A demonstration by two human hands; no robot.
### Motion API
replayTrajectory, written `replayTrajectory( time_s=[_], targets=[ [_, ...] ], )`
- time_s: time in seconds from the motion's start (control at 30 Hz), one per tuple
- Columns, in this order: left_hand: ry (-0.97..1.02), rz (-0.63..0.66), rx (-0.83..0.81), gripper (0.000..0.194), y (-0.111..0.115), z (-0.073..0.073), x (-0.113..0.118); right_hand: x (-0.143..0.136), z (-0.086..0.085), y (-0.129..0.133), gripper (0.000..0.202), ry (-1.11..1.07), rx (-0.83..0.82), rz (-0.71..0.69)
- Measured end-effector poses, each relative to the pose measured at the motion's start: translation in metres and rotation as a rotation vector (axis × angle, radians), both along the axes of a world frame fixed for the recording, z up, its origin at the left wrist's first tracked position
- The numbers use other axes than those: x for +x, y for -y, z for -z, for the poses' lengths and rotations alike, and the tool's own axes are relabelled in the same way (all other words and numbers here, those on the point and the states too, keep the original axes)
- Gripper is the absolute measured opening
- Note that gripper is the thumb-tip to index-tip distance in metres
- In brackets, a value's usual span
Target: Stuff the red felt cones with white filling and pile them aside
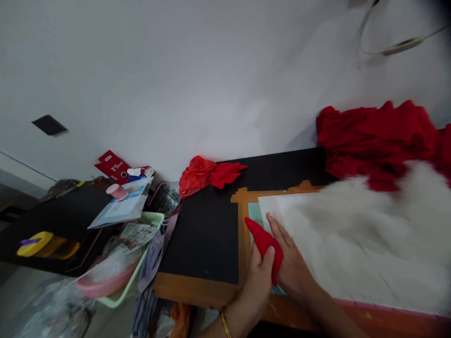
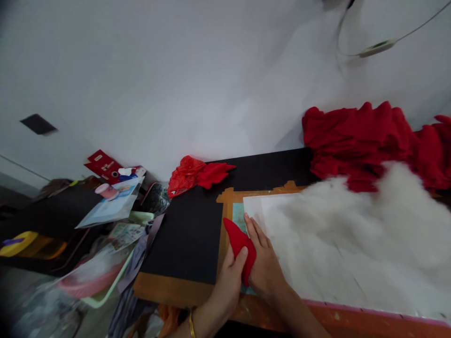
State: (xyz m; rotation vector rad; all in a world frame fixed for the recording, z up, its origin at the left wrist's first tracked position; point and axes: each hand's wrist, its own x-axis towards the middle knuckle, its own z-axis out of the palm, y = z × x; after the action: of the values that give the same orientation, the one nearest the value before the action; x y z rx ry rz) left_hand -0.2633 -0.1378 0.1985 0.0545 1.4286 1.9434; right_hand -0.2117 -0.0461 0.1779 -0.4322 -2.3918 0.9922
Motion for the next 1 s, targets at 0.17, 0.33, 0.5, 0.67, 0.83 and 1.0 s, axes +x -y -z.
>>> replayTrajectory(
  time_s=[0.17,0.33,0.5,0.67,0.83,1.0],
  targets=[
    [0.127,-0.076,0.104,0.063,-0.005,-0.002,0.0,-0.005,-0.003,0.006,0.07,0.012,-0.036,0.069],
    [0.236,-0.212,0.118,0.051,-0.005,-0.009,-0.033,0.013,-0.007,0.001,0.059,-0.14,0.274,-0.147],
    [0.437,-0.208,0.185,0.039,0.0,-0.017,-0.063,0.037,0.005,0.002,0.058,-0.293,0.337,-0.017],
    [0.451,-0.209,0.211,0.029,-0.005,-0.022,-0.052,0.018,0.004,0.014,0.052,-0.315,0.271,-0.069],
    [0.399,-0.225,0.142,0.036,-0.007,-0.017,-0.03,0.001,-0.008,0.025,0.026,-0.131,-0.191,-0.154],
    [0.239,-0.244,0.156,0.042,-0.002,-0.008,-0.028,0.007,0.0,0.02,0.044,-0.132,-0.473,-0.276]
  ],
)
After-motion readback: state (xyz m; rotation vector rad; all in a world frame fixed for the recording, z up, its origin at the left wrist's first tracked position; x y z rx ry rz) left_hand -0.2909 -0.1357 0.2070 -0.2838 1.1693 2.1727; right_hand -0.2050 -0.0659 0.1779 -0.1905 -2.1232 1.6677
